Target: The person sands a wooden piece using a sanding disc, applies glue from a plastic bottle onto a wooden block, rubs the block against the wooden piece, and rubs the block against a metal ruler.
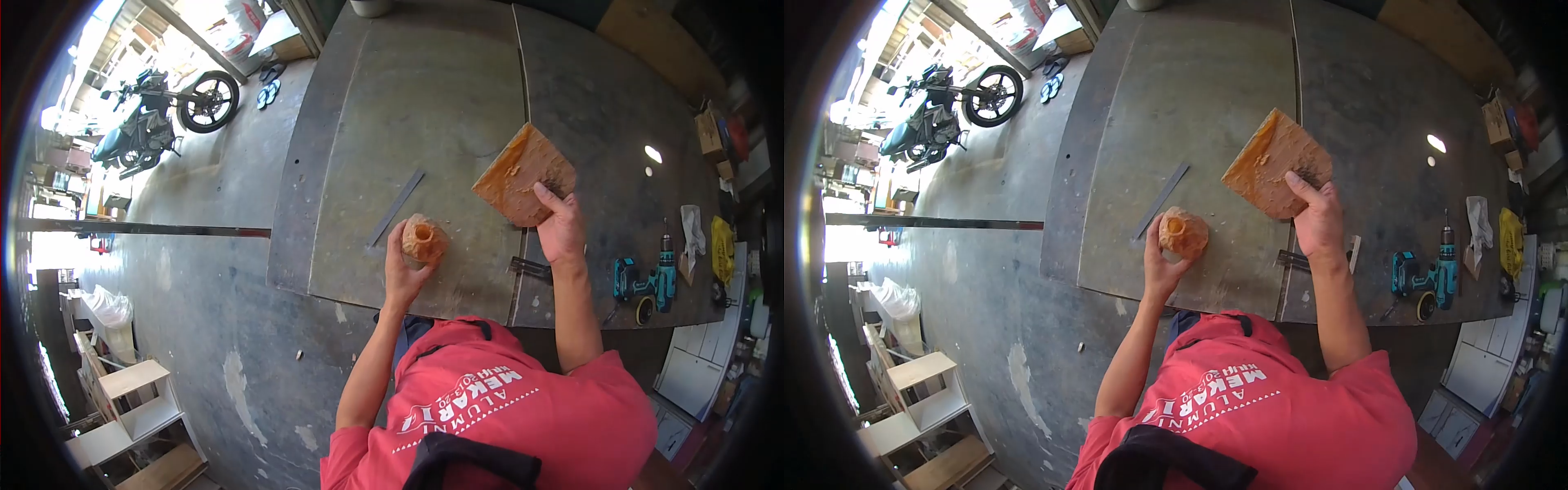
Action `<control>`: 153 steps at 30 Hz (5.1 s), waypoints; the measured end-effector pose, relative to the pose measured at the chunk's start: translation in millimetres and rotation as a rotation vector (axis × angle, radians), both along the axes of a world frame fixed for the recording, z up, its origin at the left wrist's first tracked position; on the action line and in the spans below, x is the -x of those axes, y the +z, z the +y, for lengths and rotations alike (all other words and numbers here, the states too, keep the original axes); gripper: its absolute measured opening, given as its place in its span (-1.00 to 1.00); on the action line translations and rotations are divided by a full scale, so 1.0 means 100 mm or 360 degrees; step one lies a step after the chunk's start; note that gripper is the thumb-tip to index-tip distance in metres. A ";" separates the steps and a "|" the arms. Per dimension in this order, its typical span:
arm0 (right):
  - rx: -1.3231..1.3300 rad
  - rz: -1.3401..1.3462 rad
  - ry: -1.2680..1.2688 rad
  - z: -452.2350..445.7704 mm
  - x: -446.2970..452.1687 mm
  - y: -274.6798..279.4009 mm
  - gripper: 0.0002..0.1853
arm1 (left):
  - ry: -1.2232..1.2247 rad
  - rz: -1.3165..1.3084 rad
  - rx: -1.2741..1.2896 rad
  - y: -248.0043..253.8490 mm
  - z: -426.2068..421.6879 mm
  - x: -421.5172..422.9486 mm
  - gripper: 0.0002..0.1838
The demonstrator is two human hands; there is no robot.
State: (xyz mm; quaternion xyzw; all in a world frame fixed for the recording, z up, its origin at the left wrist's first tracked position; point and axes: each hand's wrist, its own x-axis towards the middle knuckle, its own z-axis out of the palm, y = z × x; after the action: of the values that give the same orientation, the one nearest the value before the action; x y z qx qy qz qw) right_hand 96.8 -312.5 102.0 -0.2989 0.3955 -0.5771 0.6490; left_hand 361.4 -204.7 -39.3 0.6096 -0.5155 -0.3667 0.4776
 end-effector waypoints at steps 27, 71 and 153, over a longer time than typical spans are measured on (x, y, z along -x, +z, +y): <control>0.0146 0.0006 0.0124 0.22 -0.27 0.42 -0.52 | 0.0437 0.1100 -0.0219 0.69 -0.08 -0.67 -0.31; 0.2953 0.1472 0.0835 0.41 -1.13 1.08 -0.66 | 0.0442 0.1548 -0.0192 2.32 1.97 -0.26 0.06; 0.2838 0.1284 0.1119 0.55 -1.30 1.02 -0.65 | 0.0384 0.1453 -0.0242 2.40 2.11 -0.28 -0.04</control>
State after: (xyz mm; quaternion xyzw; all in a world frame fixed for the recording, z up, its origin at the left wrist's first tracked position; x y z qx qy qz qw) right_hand 226.6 -257.4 204.5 -0.9396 -0.0964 -0.2954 0.1434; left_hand 389.8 6.2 201.1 0.4749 -0.1503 -0.5757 0.6484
